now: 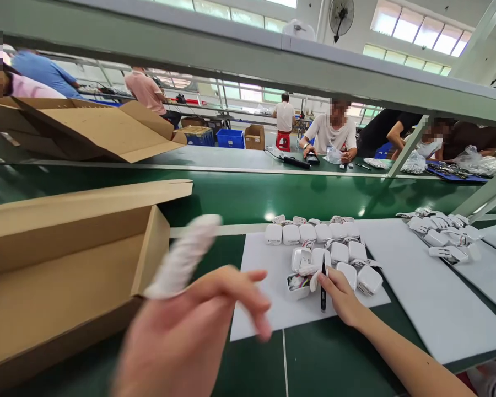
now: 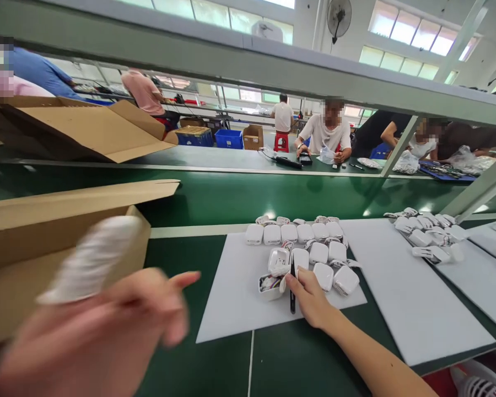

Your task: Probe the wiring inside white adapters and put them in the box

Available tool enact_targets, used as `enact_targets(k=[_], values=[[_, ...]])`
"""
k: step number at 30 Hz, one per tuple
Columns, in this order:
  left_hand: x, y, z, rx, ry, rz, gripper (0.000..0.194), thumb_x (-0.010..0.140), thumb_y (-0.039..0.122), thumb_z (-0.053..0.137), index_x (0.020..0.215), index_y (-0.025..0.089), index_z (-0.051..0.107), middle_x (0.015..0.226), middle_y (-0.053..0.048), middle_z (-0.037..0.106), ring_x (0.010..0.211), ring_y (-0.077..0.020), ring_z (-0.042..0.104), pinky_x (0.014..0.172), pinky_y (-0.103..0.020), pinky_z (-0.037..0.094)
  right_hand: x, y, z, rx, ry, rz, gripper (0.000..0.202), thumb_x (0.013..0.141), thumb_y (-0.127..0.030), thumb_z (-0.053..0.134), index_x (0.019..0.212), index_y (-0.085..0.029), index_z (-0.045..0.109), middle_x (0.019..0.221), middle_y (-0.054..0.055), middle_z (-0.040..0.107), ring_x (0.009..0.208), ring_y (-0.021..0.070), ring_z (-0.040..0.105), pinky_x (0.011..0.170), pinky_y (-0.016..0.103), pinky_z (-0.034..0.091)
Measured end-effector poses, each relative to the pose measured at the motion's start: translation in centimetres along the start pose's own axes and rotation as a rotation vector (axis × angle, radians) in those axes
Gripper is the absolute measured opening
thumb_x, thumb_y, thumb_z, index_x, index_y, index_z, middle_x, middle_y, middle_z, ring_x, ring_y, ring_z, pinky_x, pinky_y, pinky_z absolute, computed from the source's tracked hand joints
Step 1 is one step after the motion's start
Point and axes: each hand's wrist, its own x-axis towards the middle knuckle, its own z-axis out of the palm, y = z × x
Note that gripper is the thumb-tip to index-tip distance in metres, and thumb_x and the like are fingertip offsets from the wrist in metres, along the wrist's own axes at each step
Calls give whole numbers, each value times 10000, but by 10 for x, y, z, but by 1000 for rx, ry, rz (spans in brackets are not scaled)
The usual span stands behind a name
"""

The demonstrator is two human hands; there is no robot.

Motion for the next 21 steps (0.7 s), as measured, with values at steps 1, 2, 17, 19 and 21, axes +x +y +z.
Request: enact_targets(k=[1, 2, 17, 19, 21], values=[[4, -4, 13, -42, -54, -35, 193, 904, 294, 446, 900, 210, 619, 711, 7, 637, 672, -129, 615, 691, -311, 548, 0, 2, -1, 22, 11, 14, 441, 910, -514, 378, 751, -178, 615, 757, 40, 578, 757, 192, 512, 770, 304, 406], [7, -11, 27, -64, -104, -62, 180, 891, 264, 460, 856, 211, 629, 683, 15, 639, 669, -132, 623, 703, -306, 548, 1, 5, -1, 45, 29, 35, 446, 899, -528, 393, 731, -177, 612, 734, 38, 575, 744, 192, 513, 760, 305, 411], [-50, -94, 88, 113, -320, 107, 343, 833, 184, 573, 1170, 207, 511, 1116, -79, 603, 1006, -201, 608, 854, -346, 553, -1, 13, 5, 320, 485, 209, 460, 792, -592, 546, 601, -178, 481, 517, -35, 430, 473, 103, 407, 437, 229, 355], [-50, -95, 89, 106, -315, 110, 351, 821, 176, 590, 1164, 201, 518, 1102, -79, 612, 994, -197, 612, 847, -338, 555, -2, 8, 6, 283, 454, 229, 389, 799, -549, 569, 707, -178, 500, 557, -39, 460, 443, 96, 420, 385, 220, 354], [-49, -94, 88, 100, -306, 109, 354, 813, 172, 600, 1158, 196, 524, 1090, -77, 620, 982, -195, 616, 841, -334, 554, -1, 4, 9, 275, 425, 200, 328, 811, -493, 584, 881, -183, 502, 681, -23, 526, 457, 98, 470, 380, 224, 409]])
